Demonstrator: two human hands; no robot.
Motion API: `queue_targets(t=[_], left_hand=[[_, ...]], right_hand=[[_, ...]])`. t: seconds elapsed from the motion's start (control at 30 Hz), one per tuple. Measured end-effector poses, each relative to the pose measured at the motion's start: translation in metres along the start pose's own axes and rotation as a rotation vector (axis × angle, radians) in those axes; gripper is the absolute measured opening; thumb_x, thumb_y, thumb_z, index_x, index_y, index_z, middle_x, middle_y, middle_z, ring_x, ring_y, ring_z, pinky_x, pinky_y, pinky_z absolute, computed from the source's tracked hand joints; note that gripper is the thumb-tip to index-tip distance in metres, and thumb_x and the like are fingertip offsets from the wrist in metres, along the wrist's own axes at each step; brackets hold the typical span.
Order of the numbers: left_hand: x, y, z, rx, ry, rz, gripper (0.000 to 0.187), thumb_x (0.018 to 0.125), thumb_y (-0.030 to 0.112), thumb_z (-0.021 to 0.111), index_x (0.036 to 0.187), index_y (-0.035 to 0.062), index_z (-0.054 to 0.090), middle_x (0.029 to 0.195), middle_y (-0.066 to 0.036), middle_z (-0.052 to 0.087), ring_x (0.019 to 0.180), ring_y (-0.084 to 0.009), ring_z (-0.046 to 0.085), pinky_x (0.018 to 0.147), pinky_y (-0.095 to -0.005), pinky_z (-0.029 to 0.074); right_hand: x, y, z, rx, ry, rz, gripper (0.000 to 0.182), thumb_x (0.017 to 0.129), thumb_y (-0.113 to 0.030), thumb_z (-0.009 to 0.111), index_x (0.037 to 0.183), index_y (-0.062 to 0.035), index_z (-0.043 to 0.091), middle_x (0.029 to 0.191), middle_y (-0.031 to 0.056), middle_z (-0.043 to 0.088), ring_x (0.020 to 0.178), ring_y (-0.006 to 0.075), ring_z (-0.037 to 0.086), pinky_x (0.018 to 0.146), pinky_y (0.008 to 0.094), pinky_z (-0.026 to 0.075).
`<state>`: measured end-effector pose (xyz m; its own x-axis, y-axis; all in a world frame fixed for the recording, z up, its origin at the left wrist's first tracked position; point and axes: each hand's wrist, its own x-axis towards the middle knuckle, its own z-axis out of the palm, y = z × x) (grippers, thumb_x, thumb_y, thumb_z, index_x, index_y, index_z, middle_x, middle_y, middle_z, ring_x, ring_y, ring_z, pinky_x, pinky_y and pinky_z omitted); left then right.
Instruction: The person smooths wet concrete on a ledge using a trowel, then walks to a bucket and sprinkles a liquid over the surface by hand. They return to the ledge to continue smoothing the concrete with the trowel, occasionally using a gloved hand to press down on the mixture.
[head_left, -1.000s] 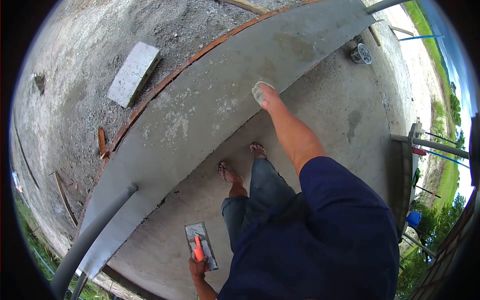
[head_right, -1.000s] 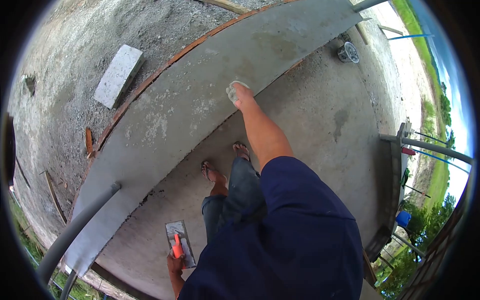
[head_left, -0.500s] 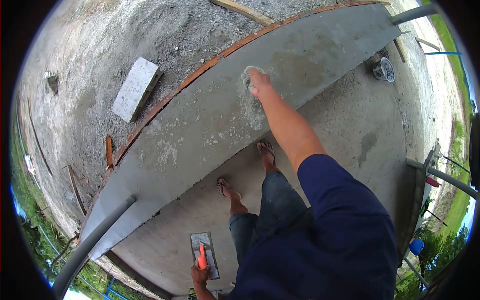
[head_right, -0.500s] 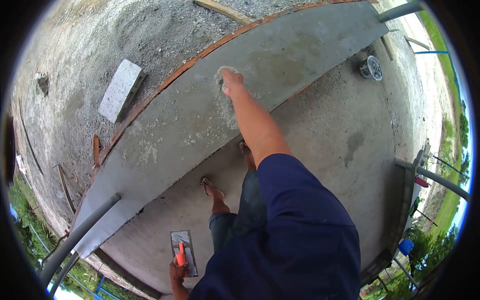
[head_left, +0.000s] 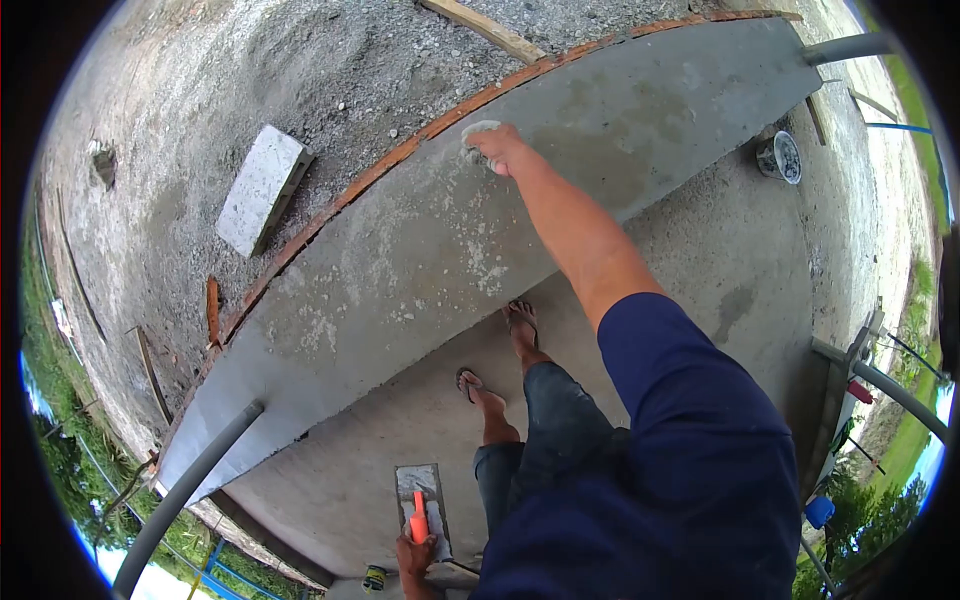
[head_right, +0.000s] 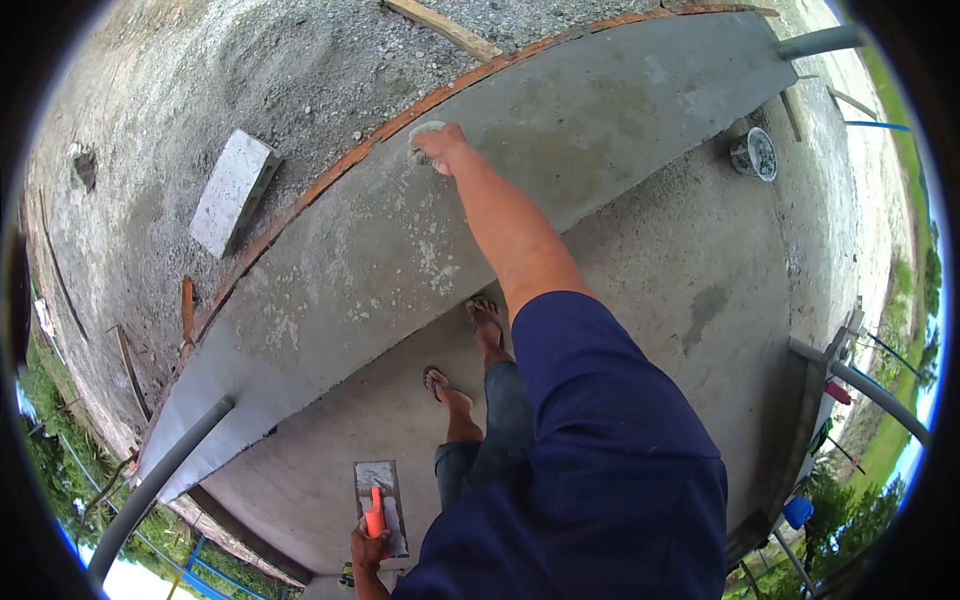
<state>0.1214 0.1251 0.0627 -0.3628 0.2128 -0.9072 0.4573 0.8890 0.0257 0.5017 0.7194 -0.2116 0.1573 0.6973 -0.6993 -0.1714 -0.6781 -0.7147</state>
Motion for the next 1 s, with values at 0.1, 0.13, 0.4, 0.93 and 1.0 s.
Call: queue_targets(t=[0.1, 0.13, 0.4, 0.93, 1.0], left_hand=[[0.013, 0.005, 0.003, 0.045, 0.021, 0.088, 0.04, 0.066, 0.015, 0.068, 0.102, -0.0013, 0.062, 0.078, -0.014, 0.064, 0.069, -0.0274, 0.061, 0.065, -0.0388, 0.048], [0.019, 0.002, 0.005, 0.1, 0.035, 0.147, 0.039, 0.066, 0.015, 0.068, 0.102, -0.0011, 0.062, 0.076, -0.013, 0.064, 0.066, -0.0262, 0.06, 0.062, -0.0382, 0.048], [0.015, 0.051, 0.004, 0.043, -0.044, 0.157, 0.038, 0.068, 0.007, 0.067, 0.104, -0.0012, 0.059, 0.075, -0.008, 0.061, 0.063, -0.0185, 0.058, 0.059, -0.034, 0.048], [0.027, 0.052, 0.0, 0.171, 0.005, 0.183, 0.042, 0.067, 0.012, 0.068, 0.105, -0.0016, 0.06, 0.076, -0.015, 0.064, 0.065, -0.0251, 0.06, 0.062, -0.0376, 0.048], [0.029, 0.038, 0.0, 0.143, 0.004, 0.134, 0.043, 0.067, 0.014, 0.068, 0.106, -0.0014, 0.06, 0.078, -0.017, 0.064, 0.068, -0.0283, 0.061, 0.065, -0.0388, 0.048]], right_hand=[[0.015, -0.032, -0.074, 0.315, 0.105, -0.075, 0.04, 0.078, -0.015, 0.068, 0.105, 0.0114, 0.058, 0.099, 0.0144, 0.064, 0.075, 0.0196, 0.065, 0.06, 0.036, 0.052], [-0.007, -0.043, -0.094, 0.005, 0.161, -0.031, 0.042, 0.077, -0.017, 0.068, 0.106, 0.0112, 0.058, 0.099, 0.0146, 0.064, 0.076, 0.0198, 0.065, 0.06, 0.0355, 0.052], [-0.097, 0.08, -0.132, -0.489, 0.108, 0.085, 0.034, 0.073, -0.018, 0.07, 0.093, 0.008, 0.065, 0.08, 0.0132, 0.067, 0.068, 0.018, 0.061, 0.058, 0.0348, 0.048], [-0.076, 0.044, -0.212, -0.25, 0.46, 0.133, 0.023, 0.075, -0.005, 0.066, 0.095, 0.006, 0.063, 0.088, 0.0109, 0.064, 0.072, 0.0199, 0.063, 0.06, 0.033, 0.05], [-0.037, 0.051, -0.167, -0.011, 0.357, 0.046, 0.03, 0.073, -0.012, 0.069, 0.095, 0.0074, 0.062, 0.084, 0.01, 0.062, 0.069, 0.0188, 0.059, 0.056, 0.0351, 0.048]])
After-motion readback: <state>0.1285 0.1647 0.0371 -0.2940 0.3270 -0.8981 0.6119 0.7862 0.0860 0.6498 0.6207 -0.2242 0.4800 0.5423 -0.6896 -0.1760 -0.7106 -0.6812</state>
